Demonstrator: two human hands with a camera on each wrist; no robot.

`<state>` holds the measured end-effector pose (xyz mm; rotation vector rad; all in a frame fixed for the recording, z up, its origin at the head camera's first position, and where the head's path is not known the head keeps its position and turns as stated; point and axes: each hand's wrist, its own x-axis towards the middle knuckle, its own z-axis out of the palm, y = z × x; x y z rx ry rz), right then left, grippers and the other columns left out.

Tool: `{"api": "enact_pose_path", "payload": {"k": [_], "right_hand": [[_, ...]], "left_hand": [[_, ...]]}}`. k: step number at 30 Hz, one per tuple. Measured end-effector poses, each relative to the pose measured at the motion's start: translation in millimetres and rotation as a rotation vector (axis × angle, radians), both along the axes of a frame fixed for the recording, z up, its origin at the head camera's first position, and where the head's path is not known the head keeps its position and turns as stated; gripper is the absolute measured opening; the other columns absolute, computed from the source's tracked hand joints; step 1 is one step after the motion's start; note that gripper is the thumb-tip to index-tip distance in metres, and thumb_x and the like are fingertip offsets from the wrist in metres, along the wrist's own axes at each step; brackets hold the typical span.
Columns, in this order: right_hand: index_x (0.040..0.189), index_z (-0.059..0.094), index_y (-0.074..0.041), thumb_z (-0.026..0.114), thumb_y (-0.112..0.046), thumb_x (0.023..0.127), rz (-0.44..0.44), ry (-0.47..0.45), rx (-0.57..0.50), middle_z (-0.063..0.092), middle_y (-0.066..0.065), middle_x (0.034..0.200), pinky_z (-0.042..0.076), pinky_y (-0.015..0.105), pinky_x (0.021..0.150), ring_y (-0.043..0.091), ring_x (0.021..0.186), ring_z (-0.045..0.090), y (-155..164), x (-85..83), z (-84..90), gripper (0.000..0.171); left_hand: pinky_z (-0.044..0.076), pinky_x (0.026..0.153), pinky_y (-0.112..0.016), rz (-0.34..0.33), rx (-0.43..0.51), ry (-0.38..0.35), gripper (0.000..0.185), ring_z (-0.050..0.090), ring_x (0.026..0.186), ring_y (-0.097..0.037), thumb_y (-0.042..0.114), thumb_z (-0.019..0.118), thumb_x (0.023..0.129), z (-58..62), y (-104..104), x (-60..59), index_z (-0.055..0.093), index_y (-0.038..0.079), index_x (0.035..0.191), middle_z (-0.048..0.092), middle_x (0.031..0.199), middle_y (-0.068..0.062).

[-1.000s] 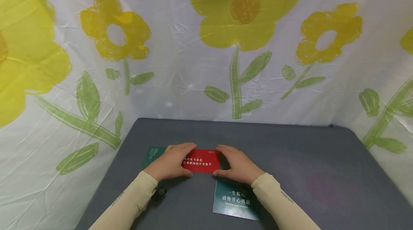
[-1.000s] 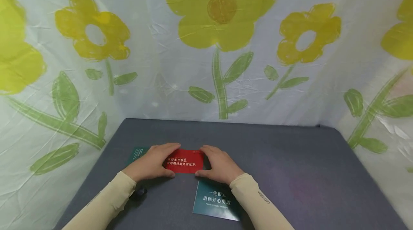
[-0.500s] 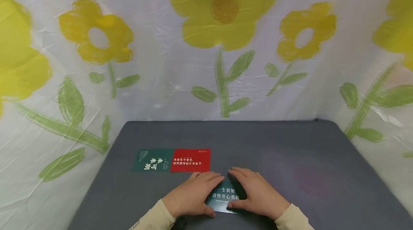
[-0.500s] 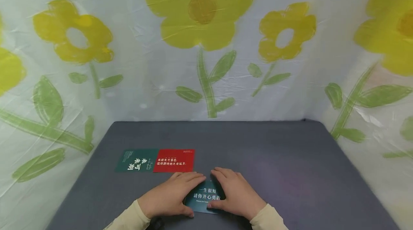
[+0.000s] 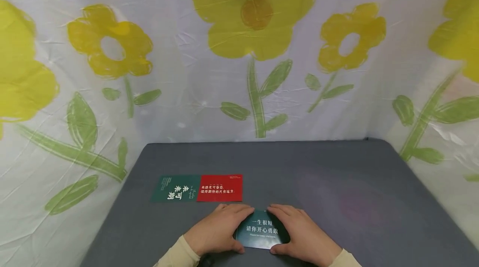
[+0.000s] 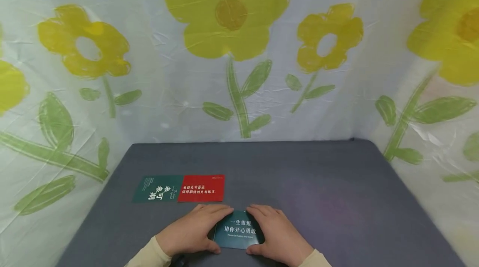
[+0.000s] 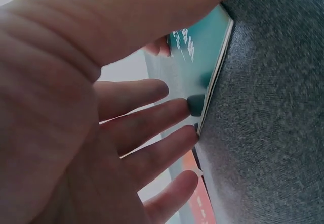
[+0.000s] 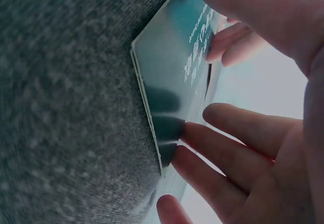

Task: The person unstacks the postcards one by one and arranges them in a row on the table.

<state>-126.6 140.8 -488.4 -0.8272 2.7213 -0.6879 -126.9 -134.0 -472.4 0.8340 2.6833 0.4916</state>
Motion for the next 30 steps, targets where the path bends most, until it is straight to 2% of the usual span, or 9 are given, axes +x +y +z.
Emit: {"api": "enact_pose_path", "payload": {"k": [8,20,30], "right_hand": [[0.152,0.059,-0.018,0.092,-0.055,0.080,-0.008,0.009,-0.004,0.064,-0.004,0.149,0.052,0.061,0.110,0.023,0.134,0.061,0.8,0.4,-2.3,0.088],[0.150,0.062,-0.020,0.094,-0.052,0.080,-0.010,0.048,-0.015,0.064,-0.007,0.146,0.056,0.056,0.106,0.020,0.131,0.063,2.2,-0.6,-3.8,0.083],[0.150,0.061,-0.021,0.094,-0.054,0.079,-0.013,0.022,-0.021,0.064,-0.007,0.146,0.056,0.057,0.107,0.020,0.130,0.063,3.1,-1.8,-5.6,0.084]], "left_hand": [[0.048,0.119,-0.043,0.007,0.014,0.017,0.091,0.059,0.140,-0.017,0.046,0.097,0.077,-4.3,0.8,-1.8,0.058,0.021,0.155,0.063,0.152,0.007],[0.050,0.119,-0.043,0.010,0.026,-0.004,0.090,0.060,0.138,-0.017,0.045,0.096,0.078,-4.1,-0.2,-3.9,0.058,0.020,0.155,0.063,0.151,0.006],[0.052,0.116,-0.041,0.014,0.033,-0.015,0.091,0.059,0.136,-0.018,0.046,0.097,0.077,-4.2,-0.5,-3.6,0.058,0.021,0.156,0.062,0.151,0.004]]}}
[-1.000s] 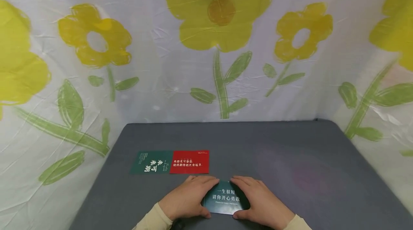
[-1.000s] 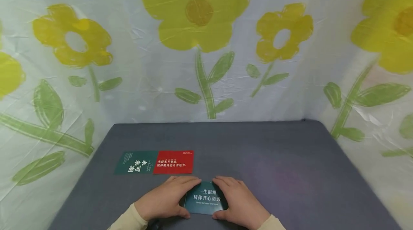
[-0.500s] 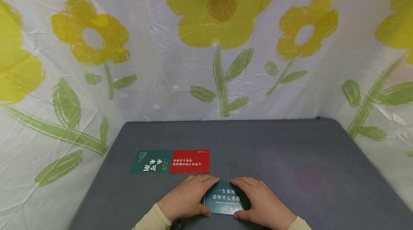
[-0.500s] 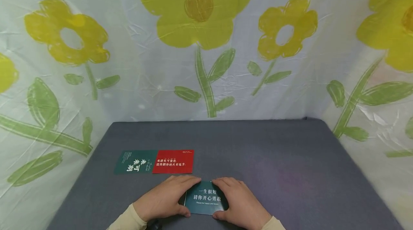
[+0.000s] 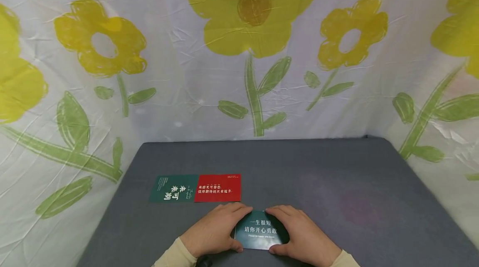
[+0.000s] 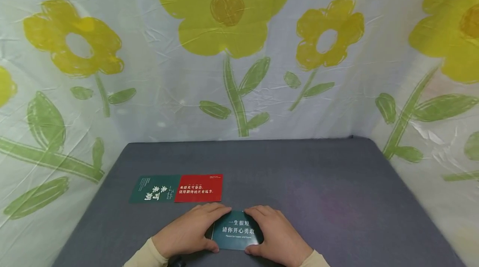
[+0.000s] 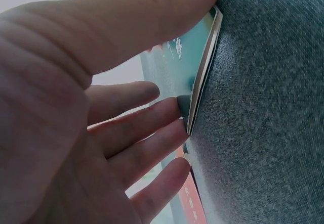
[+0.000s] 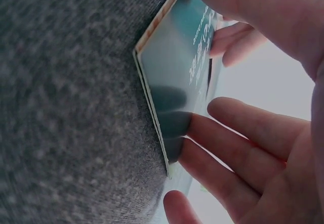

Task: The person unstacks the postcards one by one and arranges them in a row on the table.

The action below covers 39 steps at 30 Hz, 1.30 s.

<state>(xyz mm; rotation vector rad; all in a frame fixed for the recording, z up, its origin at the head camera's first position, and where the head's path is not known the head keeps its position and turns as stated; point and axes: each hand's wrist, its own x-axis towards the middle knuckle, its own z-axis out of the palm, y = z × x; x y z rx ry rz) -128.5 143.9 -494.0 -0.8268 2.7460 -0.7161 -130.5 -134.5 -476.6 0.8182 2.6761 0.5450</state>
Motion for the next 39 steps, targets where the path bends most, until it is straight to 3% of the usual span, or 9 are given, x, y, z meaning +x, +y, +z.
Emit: {"api": "enact_pose_path", "payload": {"k": [9,16,21,30,34,39], "right_hand": [[0.148,0.062,-0.020,0.094,-0.051,0.080,0.009,0.024,0.007,0.065,-0.008,0.145,0.056,0.055,0.108,0.020,0.130,0.063,-0.9,0.6,2.0,0.081],[0.147,0.063,-0.017,0.096,-0.046,0.079,0.026,0.087,0.013,0.068,-0.005,0.144,0.047,0.058,0.118,0.021,0.134,0.063,0.9,-6.1,7.2,0.081],[0.148,0.063,-0.014,0.097,-0.042,0.079,0.023,0.084,-0.004,0.068,0.002,0.145,0.043,0.061,0.119,0.027,0.136,0.063,7.6,-24.2,12.9,0.081],[0.150,0.062,-0.011,0.095,-0.038,0.082,-0.007,0.049,-0.005,0.065,0.009,0.150,0.036,0.064,0.123,0.035,0.143,0.058,8.5,-73.3,9.6,0.080],[0.150,0.062,-0.010,0.095,-0.036,0.083,-0.009,0.032,0.003,0.065,0.010,0.151,0.035,0.063,0.124,0.035,0.144,0.057,2.7,-88.0,5.6,0.079],[0.150,0.062,-0.009,0.096,-0.034,0.081,-0.025,0.023,-0.003,0.065,0.010,0.150,0.038,0.065,0.122,0.034,0.141,0.059,3.5,-103.7,3.6,0.080]], "left_hand": [[0.053,0.117,-0.041,0.003,0.012,-0.003,0.093,0.059,0.136,-0.020,0.047,0.096,0.077,2.3,-2.0,0.7,0.057,0.021,0.156,0.062,0.151,0.004],[0.052,0.118,-0.046,0.026,0.026,0.000,0.095,0.057,0.138,-0.022,0.044,0.096,0.077,4.5,-0.3,-5.0,0.055,0.019,0.159,0.061,0.152,0.003],[0.051,0.120,-0.048,0.015,0.030,0.016,0.095,0.057,0.140,-0.023,0.040,0.096,0.077,7.7,8.2,-26.3,0.054,0.018,0.159,0.060,0.154,0.001],[0.045,0.124,-0.054,0.052,0.061,-0.005,0.097,0.055,0.144,-0.030,0.034,0.098,0.076,7.1,12.6,-77.8,0.053,0.013,0.159,0.059,0.157,-0.008],[0.040,0.127,-0.059,0.064,0.067,-0.013,0.095,0.055,0.145,-0.032,0.032,0.097,0.078,2.0,9.9,-89.5,0.053,0.011,0.159,0.058,0.158,-0.010],[0.046,0.123,-0.056,0.063,0.078,-0.023,0.094,0.056,0.143,-0.033,0.034,0.096,0.080,-2.7,10.9,-103.9,0.052,0.012,0.160,0.058,0.159,-0.010]]}}
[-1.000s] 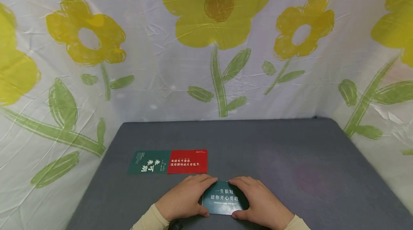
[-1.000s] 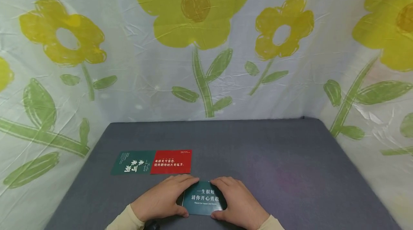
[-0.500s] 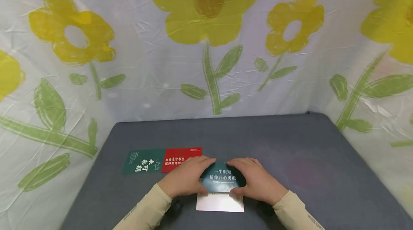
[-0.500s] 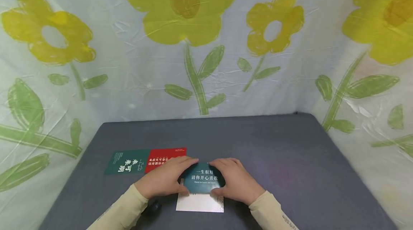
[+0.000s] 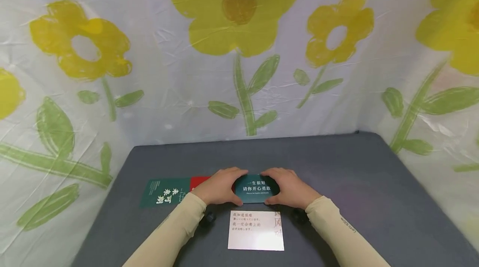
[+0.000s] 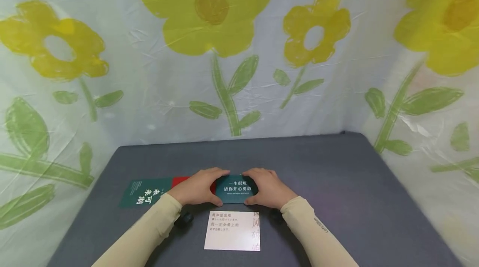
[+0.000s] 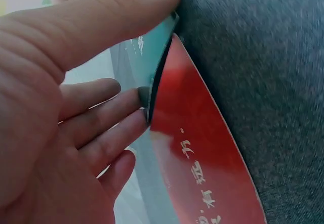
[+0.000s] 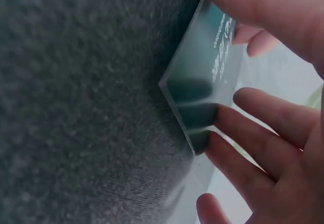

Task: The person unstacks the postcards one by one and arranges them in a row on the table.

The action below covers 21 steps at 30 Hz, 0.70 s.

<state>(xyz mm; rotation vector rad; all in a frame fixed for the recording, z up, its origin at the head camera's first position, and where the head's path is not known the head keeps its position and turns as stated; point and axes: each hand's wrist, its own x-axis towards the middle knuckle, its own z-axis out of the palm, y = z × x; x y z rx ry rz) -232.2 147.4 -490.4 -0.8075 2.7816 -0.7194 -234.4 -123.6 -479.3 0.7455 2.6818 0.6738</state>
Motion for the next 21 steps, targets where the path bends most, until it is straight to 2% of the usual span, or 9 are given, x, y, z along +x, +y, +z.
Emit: {"api": "enact_pose_path", "payload": {"k": [5,10,21], "right_hand": [[0.151,0.061,-0.012,0.096,-0.033,0.082,-0.024,-0.038,-0.022,0.063,0.009,0.153,0.040,0.063,0.122,0.033,0.142,0.058,0.1,-6.5,-2.7,0.080],[0.153,0.060,-0.013,0.095,-0.033,0.083,-0.044,-0.074,-0.033,0.061,0.009,0.155,0.037,0.066,0.124,0.033,0.145,0.055,-1.4,-7.0,-3.6,0.081],[0.154,0.059,-0.012,0.096,-0.031,0.083,-0.040,-0.069,-0.014,0.060,0.012,0.157,0.037,0.067,0.123,0.036,0.145,0.056,-1.3,-5.2,-1.1,0.082]], "left_hand": [[0.048,0.122,-0.053,0.015,0.019,-0.029,0.095,0.056,0.144,-0.032,0.035,0.096,0.081,-3.1,-1.8,-6.5,0.051,0.012,0.161,0.057,0.160,-0.009],[0.044,0.125,-0.054,0.014,0.022,-0.035,0.095,0.053,0.147,-0.033,0.035,0.095,0.082,-0.6,-4.0,-7.3,0.050,0.010,0.162,0.056,0.161,-0.010],[0.035,0.130,-0.057,0.028,-0.024,-0.027,0.096,0.049,0.152,-0.033,0.036,0.094,0.083,-1.6,-1.9,-6.5,0.048,0.013,0.164,0.054,0.164,-0.009]]}}
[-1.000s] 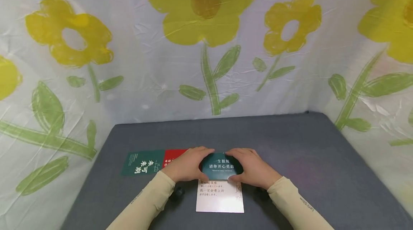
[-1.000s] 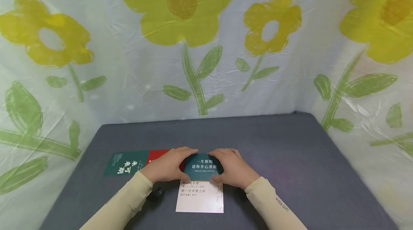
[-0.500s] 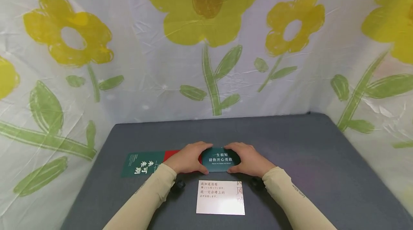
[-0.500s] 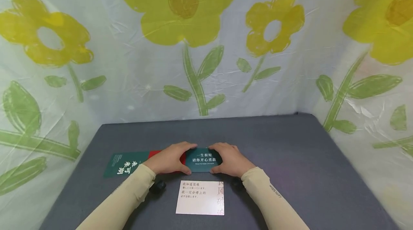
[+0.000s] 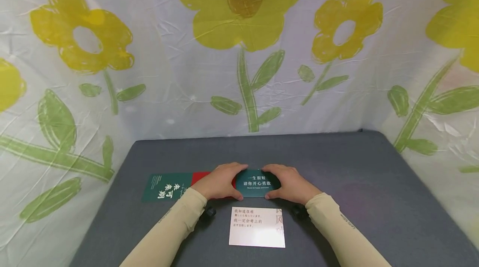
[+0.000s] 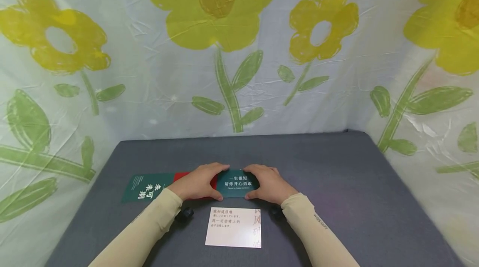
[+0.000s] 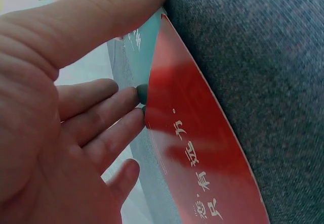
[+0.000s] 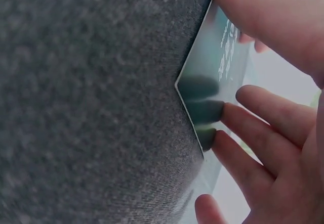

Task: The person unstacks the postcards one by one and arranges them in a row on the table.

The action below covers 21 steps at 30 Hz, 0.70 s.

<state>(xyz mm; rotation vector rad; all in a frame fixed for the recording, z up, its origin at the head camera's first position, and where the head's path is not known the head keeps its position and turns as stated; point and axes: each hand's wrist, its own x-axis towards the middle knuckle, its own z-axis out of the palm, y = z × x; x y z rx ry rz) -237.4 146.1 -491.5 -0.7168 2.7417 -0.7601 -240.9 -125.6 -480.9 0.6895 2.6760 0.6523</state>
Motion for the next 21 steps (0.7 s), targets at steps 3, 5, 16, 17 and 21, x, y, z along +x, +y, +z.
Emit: {"api": "enact_pose_path", "payload": {"k": [3,5,16,17,21], "right_hand": [[0.154,0.058,-0.013,0.095,-0.034,0.083,-0.002,-0.003,-0.001,0.059,0.012,0.159,0.035,0.067,0.124,0.036,0.147,0.055,0.1,-0.2,-1.7,0.083],[0.155,0.058,-0.013,0.095,-0.035,0.083,-0.003,0.002,0.000,0.057,0.011,0.161,0.033,0.067,0.126,0.035,0.148,0.054,0.5,0.3,-2.9,0.084],[0.156,0.057,-0.013,0.089,-0.044,0.089,0.028,0.060,-0.032,0.056,0.008,0.163,0.031,0.067,0.125,0.034,0.151,0.052,5.5,38.7,4.6,0.081],[0.156,0.057,-0.013,0.089,-0.045,0.089,0.034,0.067,-0.027,0.056,0.008,0.163,0.032,0.067,0.124,0.034,0.151,0.053,6.7,43.1,5.4,0.081],[0.154,0.059,-0.014,0.089,-0.047,0.088,0.045,0.099,0.010,0.059,0.006,0.159,0.034,0.066,0.122,0.032,0.147,0.056,11.0,58.2,5.9,0.079]], "left_hand": [[0.032,0.132,-0.058,0.003,-0.010,-0.001,0.097,0.048,0.153,-0.032,0.038,0.094,0.083,-0.5,-0.6,0.0,0.047,0.014,0.164,0.053,0.164,-0.009],[0.031,0.133,-0.057,0.006,-0.017,0.001,0.097,0.047,0.154,-0.031,0.039,0.093,0.083,-0.3,-0.8,0.7,0.046,0.015,0.165,0.053,0.165,-0.008],[0.037,0.130,-0.057,0.032,0.052,0.081,0.101,0.047,0.154,-0.029,0.040,0.094,0.082,5.2,-14.5,41.8,0.043,0.020,0.167,0.050,0.167,-0.002],[0.039,0.129,-0.057,0.040,0.052,0.081,0.101,0.047,0.154,-0.028,0.041,0.094,0.082,7.2,-15.8,47.4,0.043,0.022,0.167,0.051,0.166,-0.002],[0.045,0.124,-0.057,0.047,0.024,0.081,0.100,0.049,0.152,-0.029,0.044,0.094,0.080,13.5,-18.5,66.7,0.045,0.024,0.166,0.053,0.165,-0.001]]}}
